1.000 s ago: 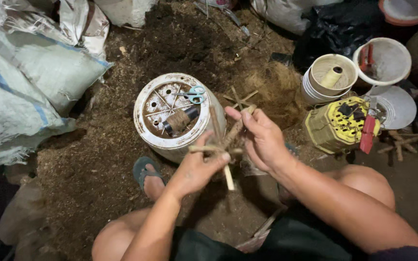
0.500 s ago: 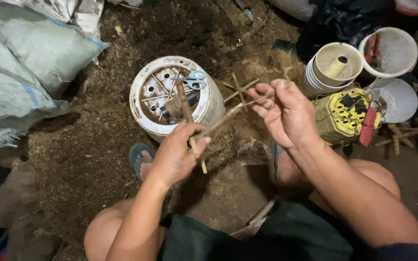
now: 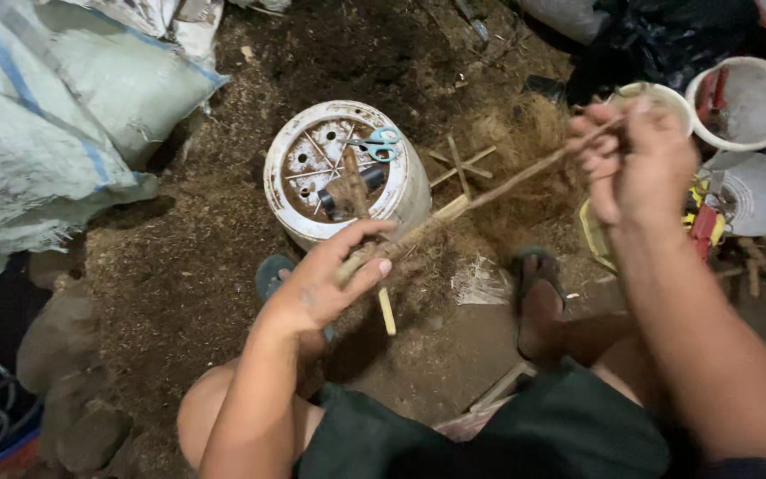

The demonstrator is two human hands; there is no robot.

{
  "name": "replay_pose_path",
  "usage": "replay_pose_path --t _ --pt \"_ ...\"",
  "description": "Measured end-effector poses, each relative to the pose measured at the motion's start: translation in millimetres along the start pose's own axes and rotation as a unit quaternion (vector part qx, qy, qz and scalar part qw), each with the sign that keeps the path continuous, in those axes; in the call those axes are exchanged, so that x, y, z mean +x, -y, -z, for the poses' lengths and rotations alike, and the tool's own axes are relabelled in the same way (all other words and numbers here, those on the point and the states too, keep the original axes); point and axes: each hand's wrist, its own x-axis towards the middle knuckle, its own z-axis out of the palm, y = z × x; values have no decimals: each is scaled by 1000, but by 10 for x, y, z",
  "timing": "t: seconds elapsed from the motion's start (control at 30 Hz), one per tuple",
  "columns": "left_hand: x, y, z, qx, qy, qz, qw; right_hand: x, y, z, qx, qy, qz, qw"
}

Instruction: The person sits on the floor and wraps a rope around a wooden cross-shaped frame using a wooden stick to assist. They repeatedly wind the rope, adjust the frame, and trim excess rope with scissors.

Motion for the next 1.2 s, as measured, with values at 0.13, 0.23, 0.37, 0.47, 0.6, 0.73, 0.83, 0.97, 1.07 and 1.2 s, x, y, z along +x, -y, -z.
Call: replay_pose_path --t 0.13,0.23,0.37,0.47,0.6,0.73,0.83,0.97,1.07,1.2 --pt "-25 118 -46 -280 26 213 936 157 64 294 20 22 37 999" --pt "-21 180 -64 -360 28 169 917 182 59 393 -35 8 70 997" --pt "-66 212 3 -459 47 130 877 197 139 383 -199 51 29 978" --pt "-85 221 42 -485 53 115 865 168 146 240 -462 19 3 887" --pt "-55 276 23 -503 56 125 853 36 29 -47 -567 31 23 823" --pt "15 304 -35 -508 69 162 843 -225 -77 -369 -160 326 -46 931" --pt "50 298 -90 -479 71 159 860 -481 -199 -523 -68 419 -193 885" --pt "43 286 -129 -478 59 196 854 -447 -215 -571 -253 353 -262 862" --pt "41 266 -135 -348 53 218 910 -328 -113 -506 -306 383 -155 858" --pt "34 193 -146 -42 13 -34 998 -331 3 -428 -461 378 85 798"
